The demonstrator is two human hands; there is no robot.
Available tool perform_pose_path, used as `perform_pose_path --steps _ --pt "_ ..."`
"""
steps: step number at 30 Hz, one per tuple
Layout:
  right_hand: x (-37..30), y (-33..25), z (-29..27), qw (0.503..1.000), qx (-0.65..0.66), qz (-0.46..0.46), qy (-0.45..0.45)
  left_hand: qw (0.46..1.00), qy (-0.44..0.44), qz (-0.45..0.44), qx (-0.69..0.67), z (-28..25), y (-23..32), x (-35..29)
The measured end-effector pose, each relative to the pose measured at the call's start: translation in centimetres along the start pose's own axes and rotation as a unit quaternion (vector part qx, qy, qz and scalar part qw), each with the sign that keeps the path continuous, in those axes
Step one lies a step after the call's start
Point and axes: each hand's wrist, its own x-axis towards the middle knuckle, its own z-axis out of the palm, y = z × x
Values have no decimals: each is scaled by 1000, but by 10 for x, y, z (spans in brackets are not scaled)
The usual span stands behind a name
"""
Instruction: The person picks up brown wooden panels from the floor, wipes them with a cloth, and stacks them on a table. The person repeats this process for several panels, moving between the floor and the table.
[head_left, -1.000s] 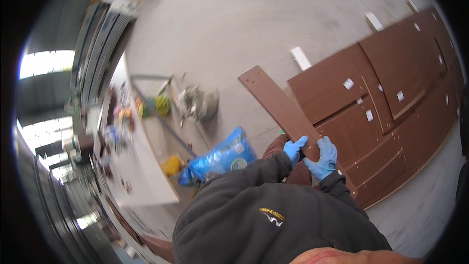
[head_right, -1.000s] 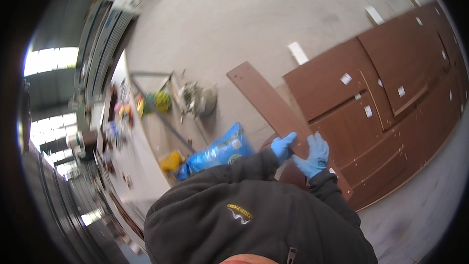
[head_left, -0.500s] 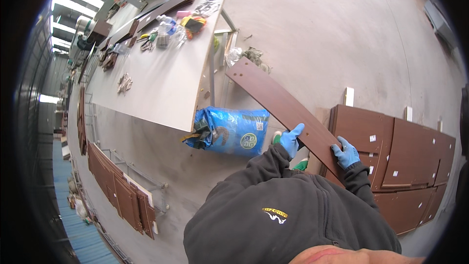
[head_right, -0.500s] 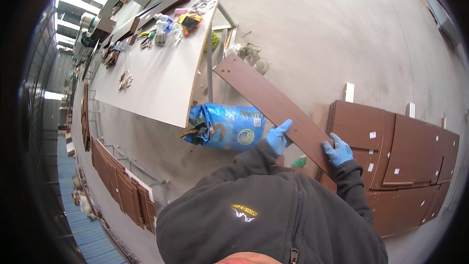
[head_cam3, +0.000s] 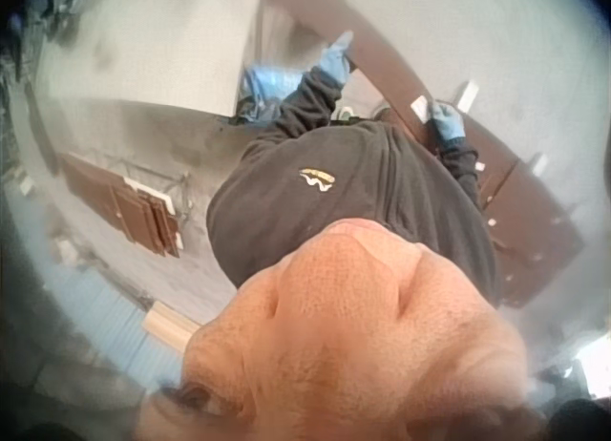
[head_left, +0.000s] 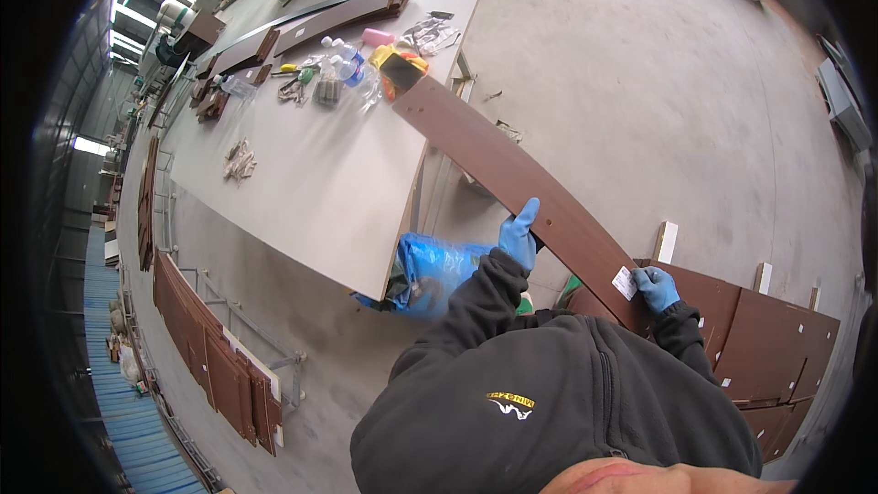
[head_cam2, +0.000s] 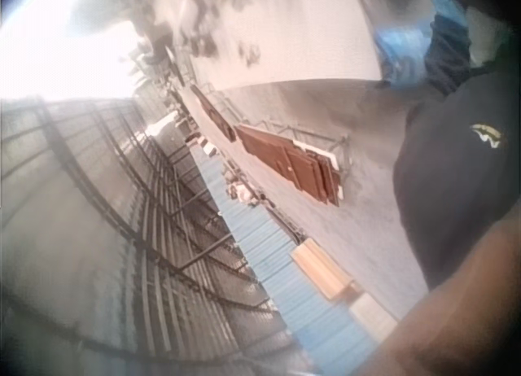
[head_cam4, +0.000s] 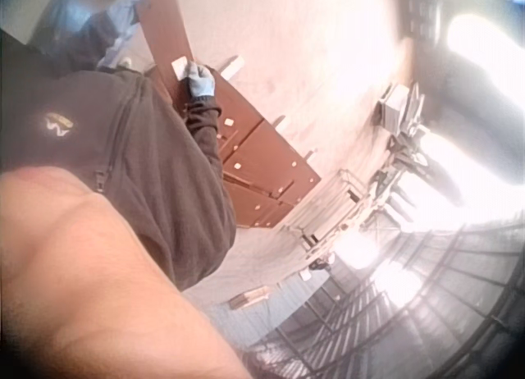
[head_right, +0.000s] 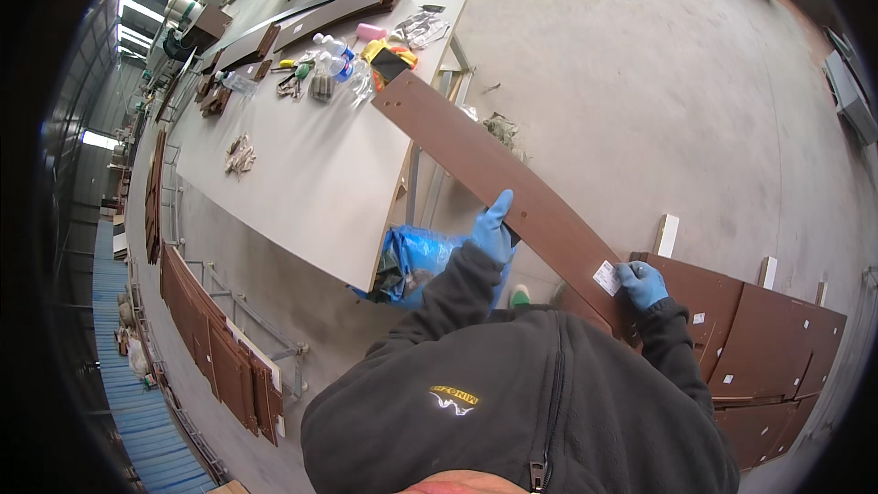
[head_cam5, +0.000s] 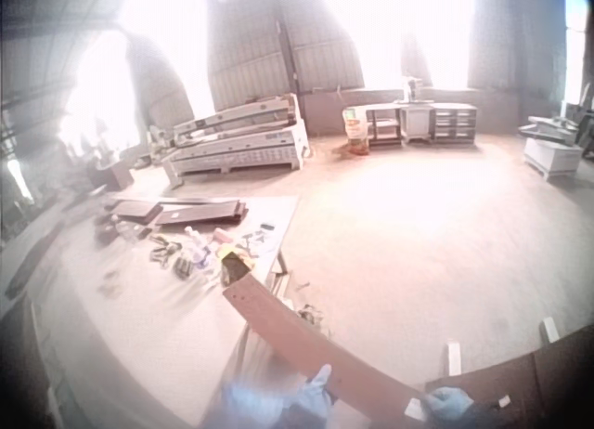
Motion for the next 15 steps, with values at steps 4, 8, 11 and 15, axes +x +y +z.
perform_pose_path --steps 4,8,11,15 --pt "86 -15 -28 1000 13 -4 28 1000 -6 9 -14 34 9 89" --pt "198 -60 -79 999 12 -28 10 998 -18 12 -53 78 5 190" --pt "275 -114 -118 998 18 -61 -4 998 -17 -25 -60 126 -10 249" --pt "373 -199 -143 998 6 -53 -43 997 25 -39 -66 174 -14 319"
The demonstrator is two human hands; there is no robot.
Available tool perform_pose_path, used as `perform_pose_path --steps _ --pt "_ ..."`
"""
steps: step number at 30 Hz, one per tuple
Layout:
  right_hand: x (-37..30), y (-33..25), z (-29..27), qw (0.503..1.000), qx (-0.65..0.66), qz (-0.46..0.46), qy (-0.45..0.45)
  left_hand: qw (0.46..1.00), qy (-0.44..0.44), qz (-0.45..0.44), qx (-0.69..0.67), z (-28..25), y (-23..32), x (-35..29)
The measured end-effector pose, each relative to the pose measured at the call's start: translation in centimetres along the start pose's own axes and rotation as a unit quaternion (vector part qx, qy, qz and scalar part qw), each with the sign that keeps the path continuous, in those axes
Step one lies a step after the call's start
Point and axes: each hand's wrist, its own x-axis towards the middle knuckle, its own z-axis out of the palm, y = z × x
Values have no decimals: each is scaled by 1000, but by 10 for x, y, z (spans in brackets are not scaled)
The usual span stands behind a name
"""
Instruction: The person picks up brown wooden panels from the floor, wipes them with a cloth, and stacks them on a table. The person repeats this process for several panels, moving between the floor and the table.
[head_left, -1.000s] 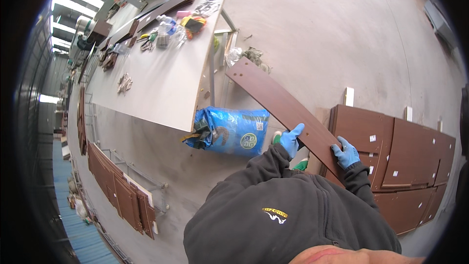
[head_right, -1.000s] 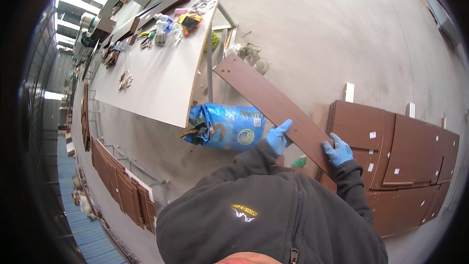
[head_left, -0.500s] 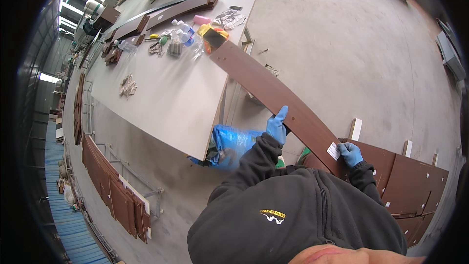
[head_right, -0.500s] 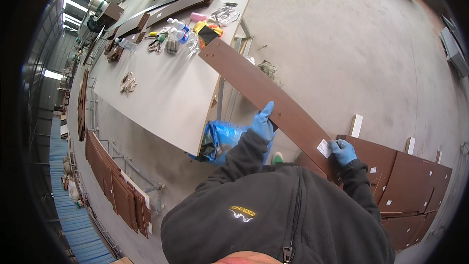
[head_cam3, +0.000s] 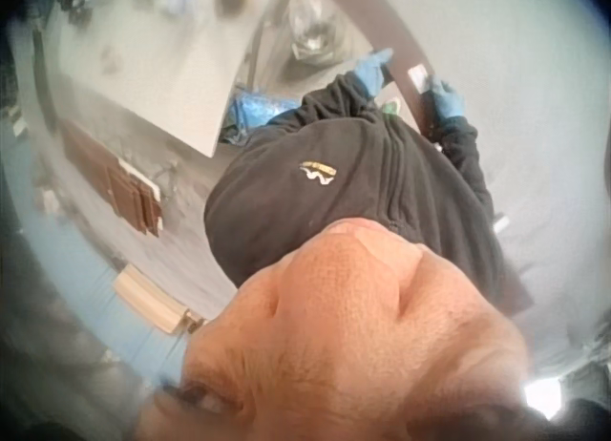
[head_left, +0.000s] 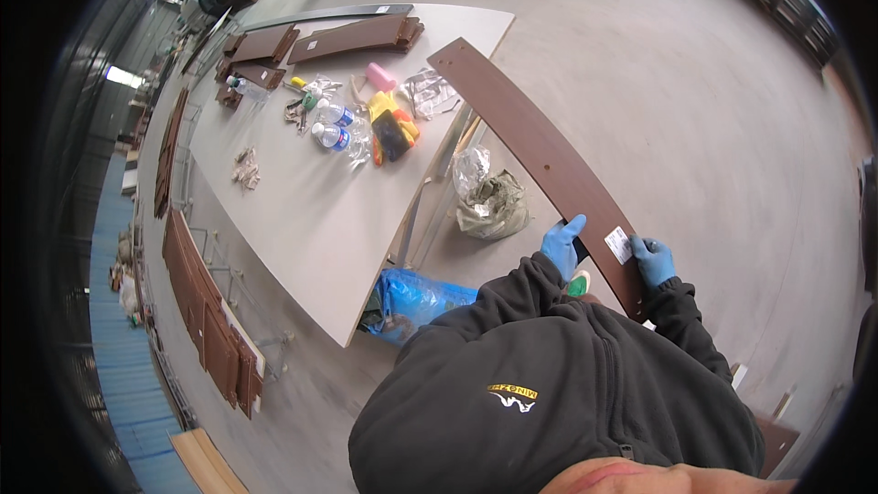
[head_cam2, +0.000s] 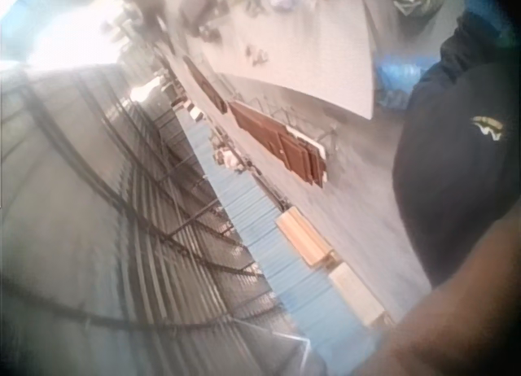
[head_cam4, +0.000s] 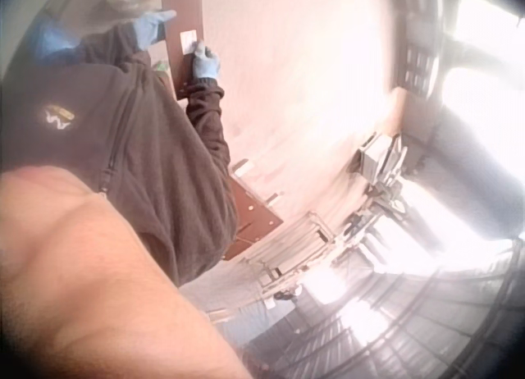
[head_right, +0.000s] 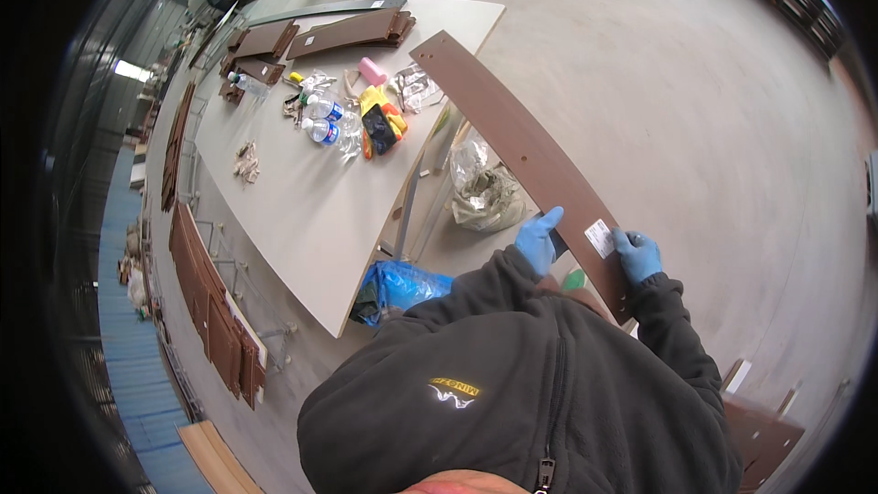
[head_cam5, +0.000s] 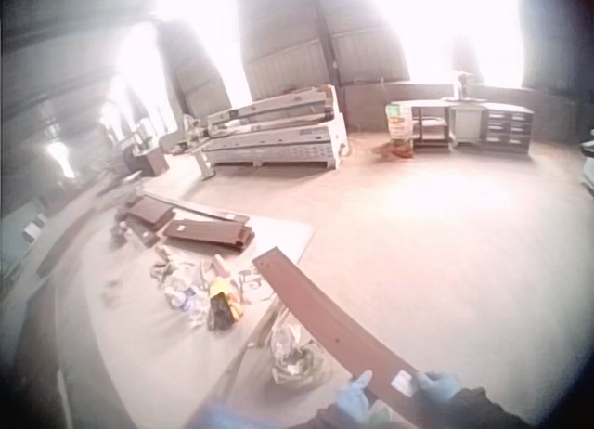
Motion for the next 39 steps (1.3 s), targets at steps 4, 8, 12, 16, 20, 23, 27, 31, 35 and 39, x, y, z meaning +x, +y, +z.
perform_pose_path --steps 4,8,12,16,20,23,27,31,35,39 --pt "102 -74 7 1000 3 -8 -21 997 36 66 8 12 31 83" --pt "201 -160 32 996 -67 -54 -25 950 268 162 10 19 92 197" --pt "302 -257 65 983 -83 -124 -104 861 399 314 26 20 193 305" --pt "390 -326 81 959 3 -182 -219 826 382 414 -17 15 283 378" --pt "476 -354 69 936 13 -226 -271 777 454 436 26 -1 386 422" --pt "548 -355 45 938 53 -125 -318 771 458 442 1 -28 466 442" --pt "655 -363 -2 928 -50 -86 -358 744 487 457 10 -63 544 463" --pt "756 -402 -29 933 -104 -113 -326 680 572 458 11 -78 605 479" --pt "835 -463 -29 909 -196 -156 -333 608 659 442 8 -88 643 487" --pt "895 -523 6 881 -232 -186 -368 581 695 424 0 -119 674 483"
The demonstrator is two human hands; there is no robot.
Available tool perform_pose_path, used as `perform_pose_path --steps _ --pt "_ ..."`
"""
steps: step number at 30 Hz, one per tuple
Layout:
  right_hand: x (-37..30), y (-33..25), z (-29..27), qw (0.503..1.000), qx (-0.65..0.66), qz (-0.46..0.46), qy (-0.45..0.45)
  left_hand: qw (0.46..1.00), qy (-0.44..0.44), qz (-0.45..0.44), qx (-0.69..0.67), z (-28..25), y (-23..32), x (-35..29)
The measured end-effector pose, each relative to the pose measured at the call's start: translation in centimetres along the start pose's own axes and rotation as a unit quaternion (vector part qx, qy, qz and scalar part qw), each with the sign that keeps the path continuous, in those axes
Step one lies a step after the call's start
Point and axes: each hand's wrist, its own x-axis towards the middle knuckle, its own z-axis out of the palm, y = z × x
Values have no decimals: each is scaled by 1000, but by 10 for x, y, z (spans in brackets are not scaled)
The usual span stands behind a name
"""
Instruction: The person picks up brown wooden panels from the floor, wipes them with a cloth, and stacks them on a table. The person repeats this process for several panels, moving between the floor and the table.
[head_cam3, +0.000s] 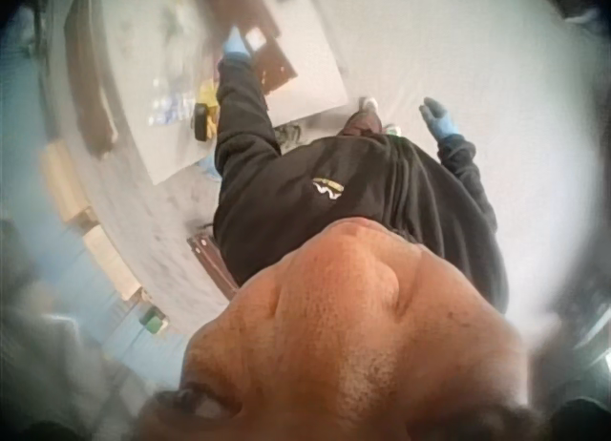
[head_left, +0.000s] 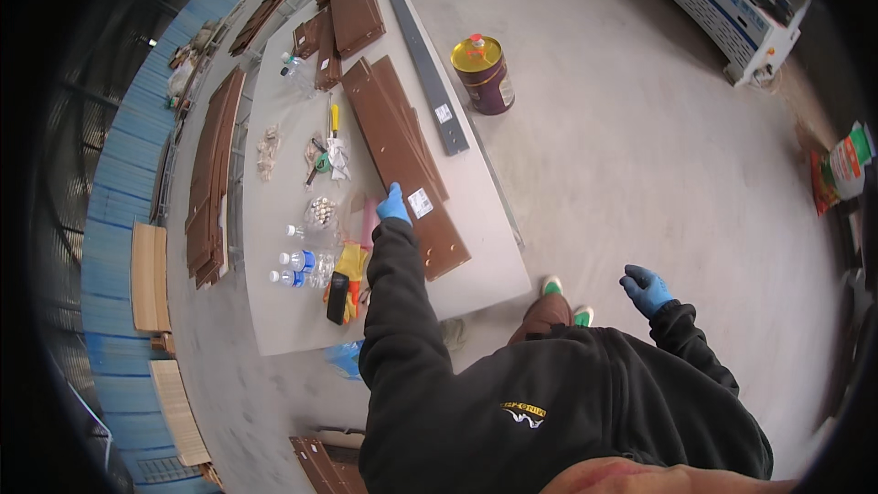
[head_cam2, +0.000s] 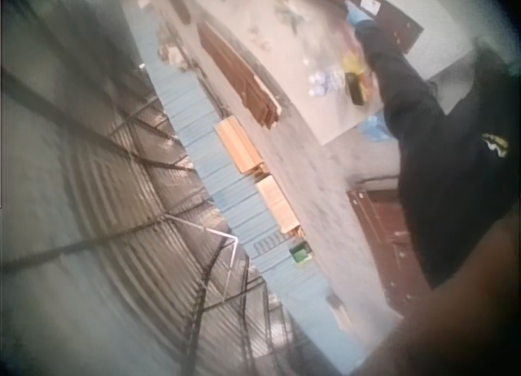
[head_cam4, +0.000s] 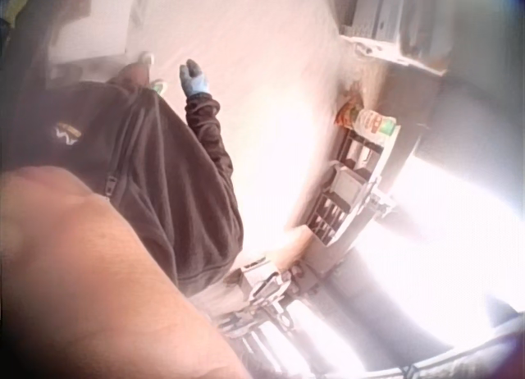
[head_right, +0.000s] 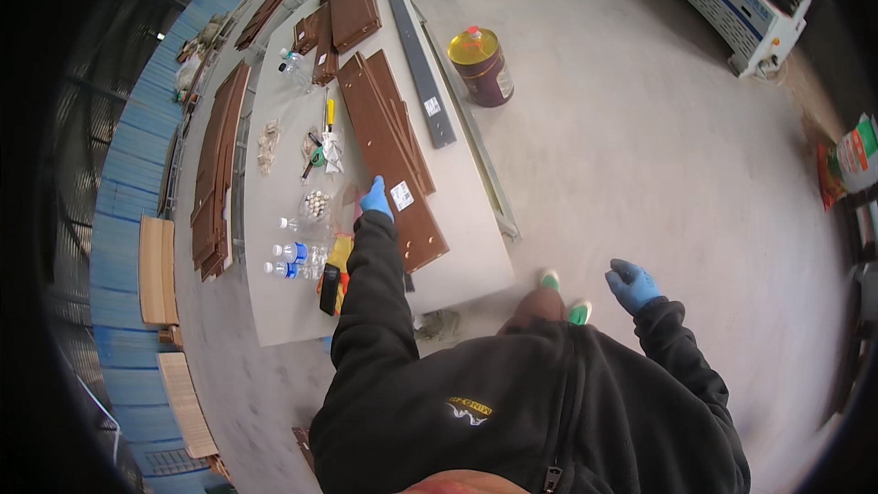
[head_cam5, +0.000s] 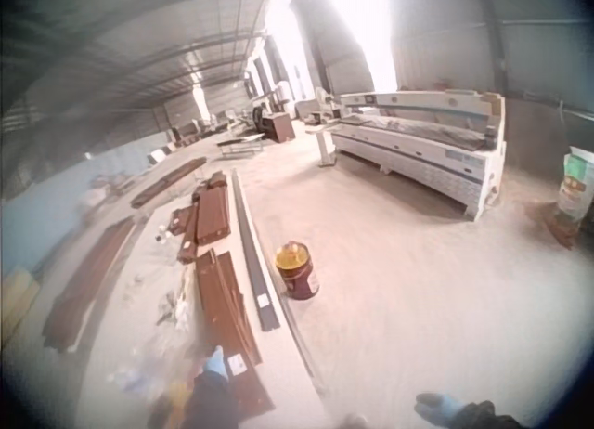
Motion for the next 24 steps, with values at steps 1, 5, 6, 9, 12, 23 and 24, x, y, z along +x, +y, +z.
perform_pose_path --steps 1,5,6,9,12,23,24 --pt "18 -8 -8 1000 -7 -12 -15 1000 5 -3 13 3 -1 12" --pt "92 -37 -29 993 -94 -42 -65 996 3 15 88 7 -16 67" --pt "112 -46 -34 994 -79 -34 -73 995 47 74 49 14 -25 77" --pt "157 -59 -55 991 -79 -7 -105 997 8 0 81 5 -37 106" --pt "213 -54 -81 987 -116 -4 -107 963 24 44 265 1 -36 115" --pt "550 1 -211 949 -121 46 -286 780 172 11 601 74 48 15" --pt "585 -7 -223 939 -158 54 -302 807 164 -39 566 84 52 10"
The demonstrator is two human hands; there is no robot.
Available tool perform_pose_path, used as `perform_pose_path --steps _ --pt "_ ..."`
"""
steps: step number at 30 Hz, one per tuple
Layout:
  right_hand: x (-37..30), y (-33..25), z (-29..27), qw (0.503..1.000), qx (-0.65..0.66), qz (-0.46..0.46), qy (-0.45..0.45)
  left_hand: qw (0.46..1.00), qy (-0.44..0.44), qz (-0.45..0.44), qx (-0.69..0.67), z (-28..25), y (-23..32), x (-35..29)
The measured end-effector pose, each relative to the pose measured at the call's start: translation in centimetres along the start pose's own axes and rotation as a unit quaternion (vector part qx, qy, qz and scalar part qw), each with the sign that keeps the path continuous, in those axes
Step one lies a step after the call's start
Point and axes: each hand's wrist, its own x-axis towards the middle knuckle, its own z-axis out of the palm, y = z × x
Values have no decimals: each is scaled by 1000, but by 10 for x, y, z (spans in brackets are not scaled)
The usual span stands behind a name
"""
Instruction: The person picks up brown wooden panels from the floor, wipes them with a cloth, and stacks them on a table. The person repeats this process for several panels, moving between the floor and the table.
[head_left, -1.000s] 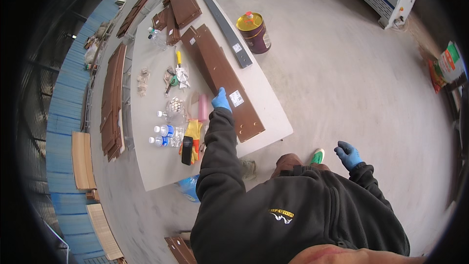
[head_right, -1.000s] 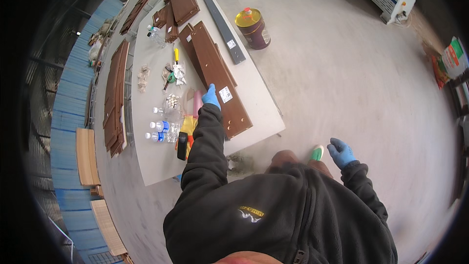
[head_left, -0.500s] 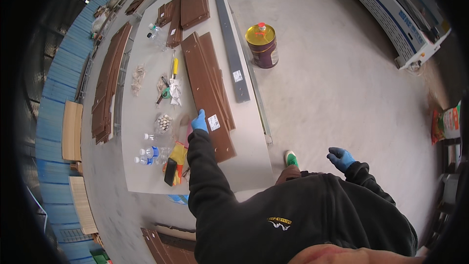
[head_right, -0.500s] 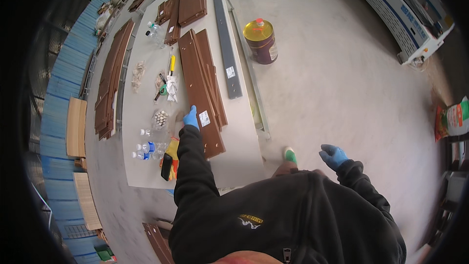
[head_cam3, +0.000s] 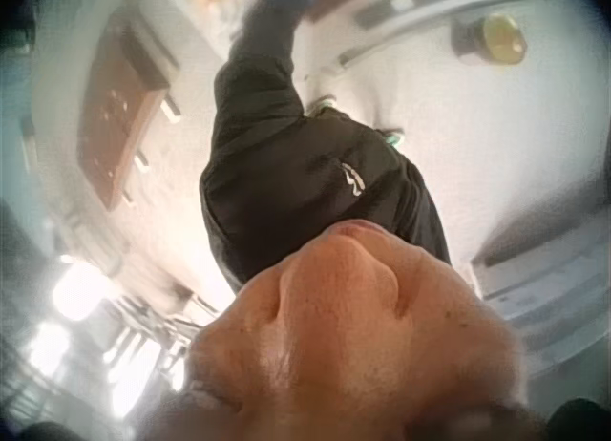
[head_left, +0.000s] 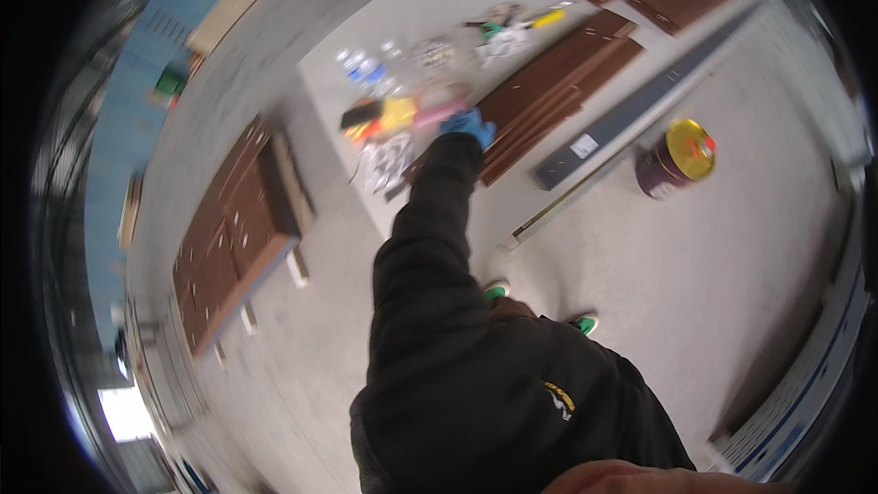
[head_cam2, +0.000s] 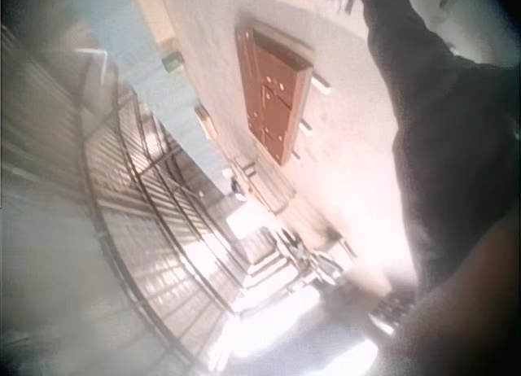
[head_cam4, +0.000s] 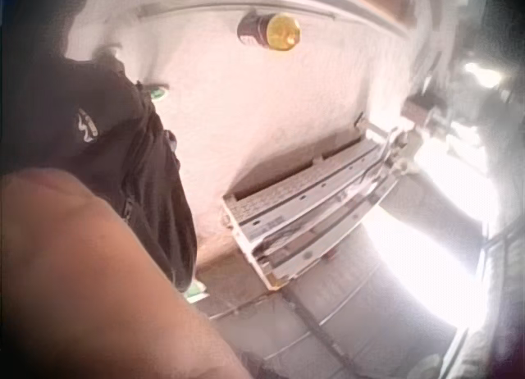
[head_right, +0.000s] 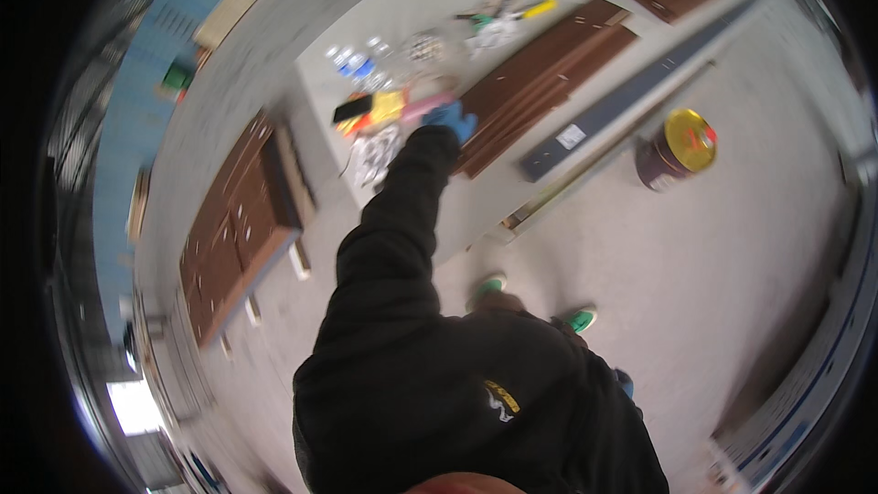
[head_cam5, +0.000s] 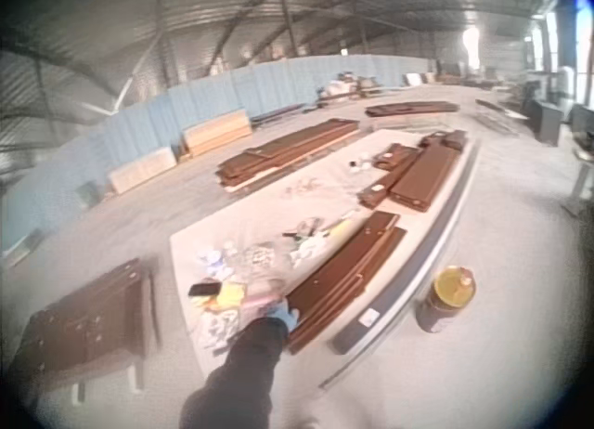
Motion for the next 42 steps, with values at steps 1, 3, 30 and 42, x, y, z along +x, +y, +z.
perform_pose_path --steps 1,3,30,42 --pt "21 -8 -34 999 -30 18 -10 999 10 -40 5 4 11 -10" --pt "66 -34 -100 995 -78 54 -17 999 25 -42 13 10 23 -26" --pt "316 -307 -226 939 -328 -58 -88 980 40 -162 107 54 89 -38" --pt "450 -295 -549 978 -194 70 -39 984 144 75 -68 182 610 22"
